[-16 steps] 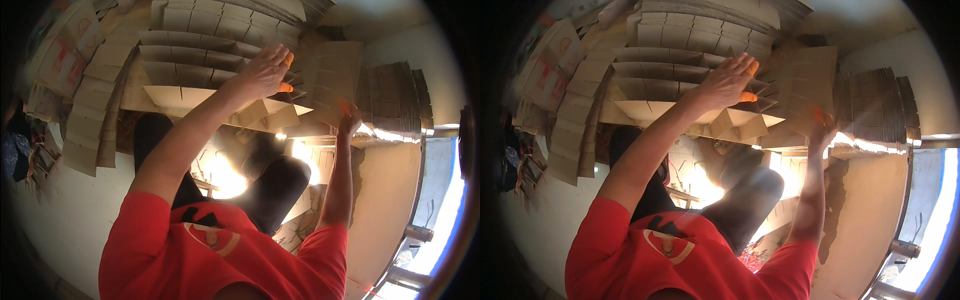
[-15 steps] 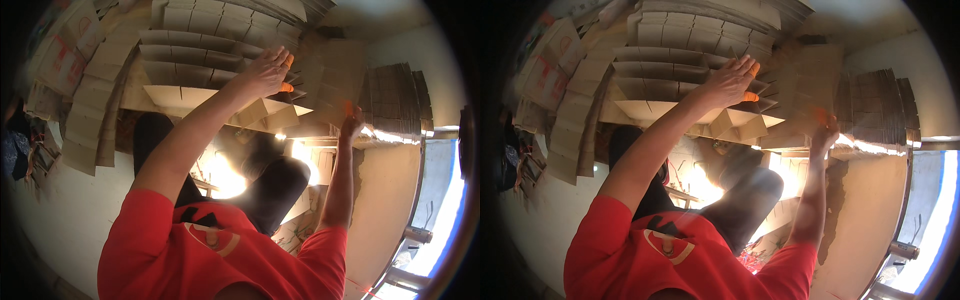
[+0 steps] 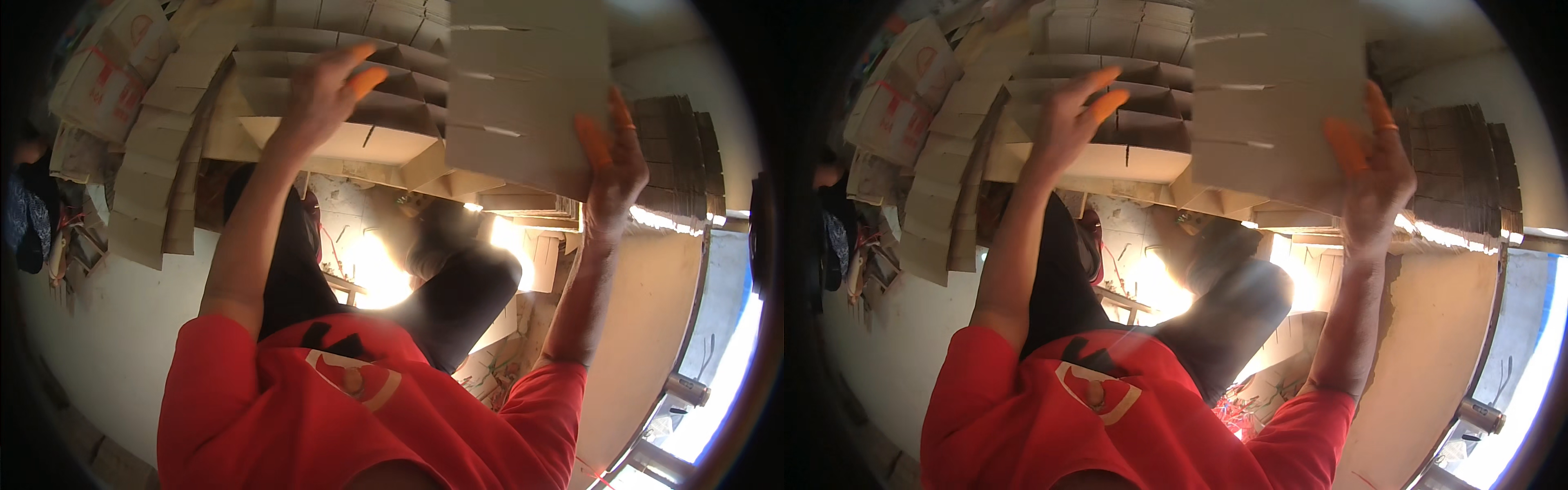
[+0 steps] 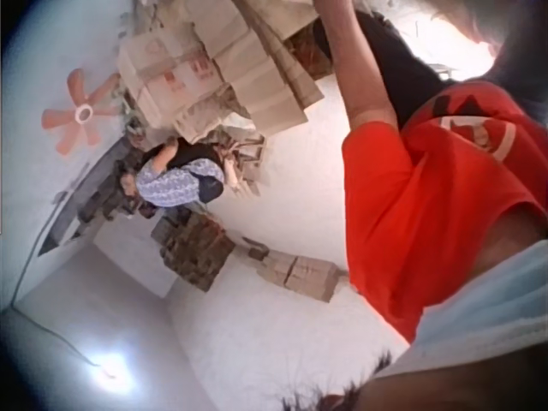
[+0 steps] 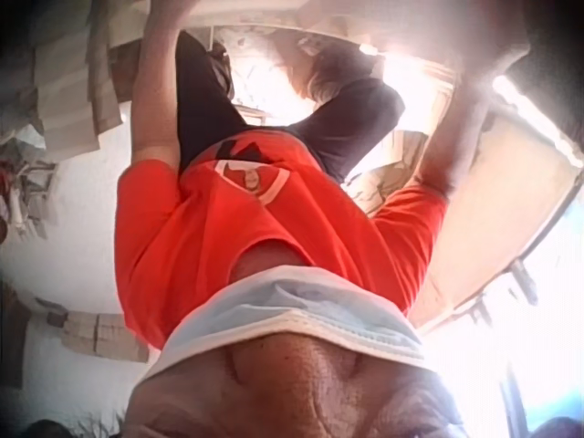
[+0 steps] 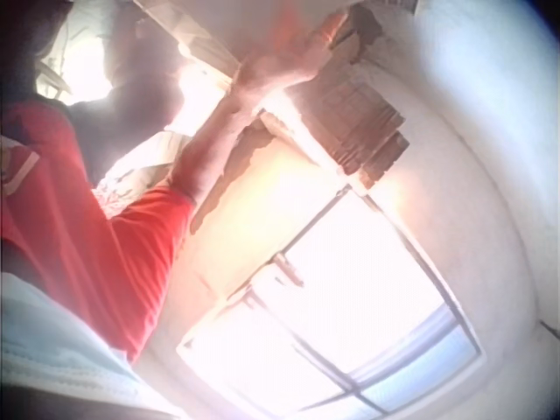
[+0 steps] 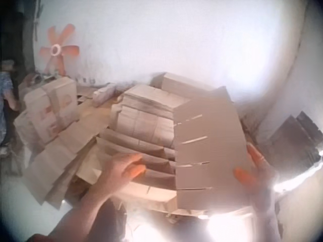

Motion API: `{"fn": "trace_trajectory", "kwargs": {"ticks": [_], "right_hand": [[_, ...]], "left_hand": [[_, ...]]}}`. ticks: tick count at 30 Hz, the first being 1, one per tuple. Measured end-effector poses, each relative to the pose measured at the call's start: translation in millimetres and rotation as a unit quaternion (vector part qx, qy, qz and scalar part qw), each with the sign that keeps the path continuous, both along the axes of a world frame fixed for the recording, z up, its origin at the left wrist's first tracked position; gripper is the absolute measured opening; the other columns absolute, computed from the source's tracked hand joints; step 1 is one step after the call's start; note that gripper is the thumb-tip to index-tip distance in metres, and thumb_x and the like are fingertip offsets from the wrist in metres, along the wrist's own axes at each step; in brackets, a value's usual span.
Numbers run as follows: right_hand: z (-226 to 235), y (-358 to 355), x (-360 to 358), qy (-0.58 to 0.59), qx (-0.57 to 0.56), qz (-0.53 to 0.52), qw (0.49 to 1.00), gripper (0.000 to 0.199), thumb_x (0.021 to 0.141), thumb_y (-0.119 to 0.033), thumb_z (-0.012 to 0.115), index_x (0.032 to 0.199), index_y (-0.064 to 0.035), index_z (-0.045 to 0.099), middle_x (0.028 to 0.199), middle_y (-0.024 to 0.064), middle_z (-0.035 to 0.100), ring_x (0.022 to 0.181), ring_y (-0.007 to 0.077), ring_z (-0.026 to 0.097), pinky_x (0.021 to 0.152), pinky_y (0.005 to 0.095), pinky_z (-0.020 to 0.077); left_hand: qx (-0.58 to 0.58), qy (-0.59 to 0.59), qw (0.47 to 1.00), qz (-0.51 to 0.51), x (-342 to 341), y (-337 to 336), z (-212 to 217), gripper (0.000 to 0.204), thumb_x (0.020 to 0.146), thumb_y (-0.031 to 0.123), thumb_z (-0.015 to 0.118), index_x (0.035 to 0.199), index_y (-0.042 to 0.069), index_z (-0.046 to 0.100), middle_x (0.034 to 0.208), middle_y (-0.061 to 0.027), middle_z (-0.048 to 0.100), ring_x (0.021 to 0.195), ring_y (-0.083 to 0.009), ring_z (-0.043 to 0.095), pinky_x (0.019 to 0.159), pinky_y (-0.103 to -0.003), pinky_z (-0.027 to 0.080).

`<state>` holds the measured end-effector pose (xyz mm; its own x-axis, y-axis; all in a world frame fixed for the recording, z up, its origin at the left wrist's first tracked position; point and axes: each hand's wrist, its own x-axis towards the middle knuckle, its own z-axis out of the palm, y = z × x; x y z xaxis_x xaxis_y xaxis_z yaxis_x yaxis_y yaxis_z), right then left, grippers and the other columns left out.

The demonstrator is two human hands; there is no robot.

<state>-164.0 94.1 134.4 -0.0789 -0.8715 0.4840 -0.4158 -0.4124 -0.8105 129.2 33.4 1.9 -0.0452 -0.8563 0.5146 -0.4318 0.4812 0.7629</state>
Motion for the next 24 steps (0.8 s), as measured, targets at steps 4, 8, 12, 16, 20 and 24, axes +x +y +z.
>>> {"fn": "trace_trajectory", "kwargs": {"ticks": [4, 8, 12, 16, 20, 24], "right_hand": [[-8.5, -12.6, 31.5, 0.031, 0.072, 0.102, 0.992, 0.053, 0.082, 0.005, 0.064, 0.132, 0.0064, 0.045, 0.111, 0.009, 0.063, 0.087, 0.008, 0.057, 0.08, 0.0192, 0.0455], [-20.7, -33.8, 60.8, 0.042, 0.118, 0.101, 0.987, 0.051, 0.081, 0.006, 0.064, 0.13, 0.0053, 0.049, 0.097, 0.0021, 0.062, 0.075, 0.0027, 0.048, 0.069, 0.0148, 0.0412], [-36.1, -49.1, 68.3, 0.083, 0.09, 0.11, 0.986, 0.052, 0.08, 0.005, 0.065, 0.129, 0.0044, 0.049, 0.079, -0.0035, 0.053, 0.069, 0.0005, 0.043, 0.063, 0.0128, 0.0364], [-37.3, -50.1, 81.8, 0.079, 0.106, 0.106, 0.986, 0.052, 0.08, 0.002, 0.066, 0.129, 0.0043, 0.049, 0.068, -0.0057, 0.049, 0.064, 0.0003, 0.041, 0.058, 0.0138, 0.0357], [-35.6, -52.3, 83.9, 0.102, 0.113, 0.102, 0.983, 0.051, 0.081, 0.0, 0.065, 0.129, 0.0041, 0.049, 0.064, -0.006, 0.049, 0.062, 0.0003, 0.042, 0.056, 0.0149, 0.0369], [-30.7, -55.6, 85.0, 0.133, 0.12, 0.11, 0.978, 0.051, 0.082, 0.0, 0.064, 0.13, 0.005, 0.048, 0.07, -0.002, 0.058, 0.066, 0.0013, 0.049, 0.059, 0.016, 0.0409]], "left_hand": [[0.031, -0.128, 0.991, -0.016, 38.2, 30.2, -6.6, 0.041, 0.076, 0.017, 0.073, 0.111, -0.002, 0.062, 0.101, -0.0165, 0.065, 0.093, -0.0274, 0.062, 0.082, -0.035, 0.047], [0.012, -0.18, 0.982, -0.052, 43.5, 43.2, -13.5, 0.039, 0.07, 0.011, 0.075, 0.105, -0.003, 0.063, 0.093, -0.0166, 0.065, 0.084, -0.0312, 0.06, 0.078, -0.036, 0.047], [-0.046, -0.177, 0.981, -0.06, 37.6, 36.9, -30.1, 0.028, 0.066, 0.003, 0.073, 0.091, -0.002, 0.063, 0.08, -0.0135, 0.064, 0.075, -0.0301, 0.057, 0.07, -0.038, 0.046], [-0.083, -0.151, 0.983, -0.063, 35.2, 31.3, -40.6, 0.021, 0.065, -0.002, 0.072, 0.083, 0.0, 0.061, 0.071, -0.011, 0.063, 0.066, -0.0274, 0.056, 0.065, -0.037, 0.046], [-0.083, -0.156, 0.982, -0.065, 34.5, 29.1, -46.1, 0.017, 0.066, -0.002, 0.069, 0.08, 0.001, 0.06, 0.067, -0.0092, 0.062, 0.063, -0.0258, 0.055, 0.064, -0.036, 0.045], [-0.081, -0.15, 0.983, -0.065, 33.3, 28.7, -46.9, 0.014, 0.067, -0.002, 0.067, 0.078, 0.002, 0.061, 0.067, -0.0083, 0.062, 0.063, -0.0251, 0.055, 0.064, -0.036, 0.045]]}}
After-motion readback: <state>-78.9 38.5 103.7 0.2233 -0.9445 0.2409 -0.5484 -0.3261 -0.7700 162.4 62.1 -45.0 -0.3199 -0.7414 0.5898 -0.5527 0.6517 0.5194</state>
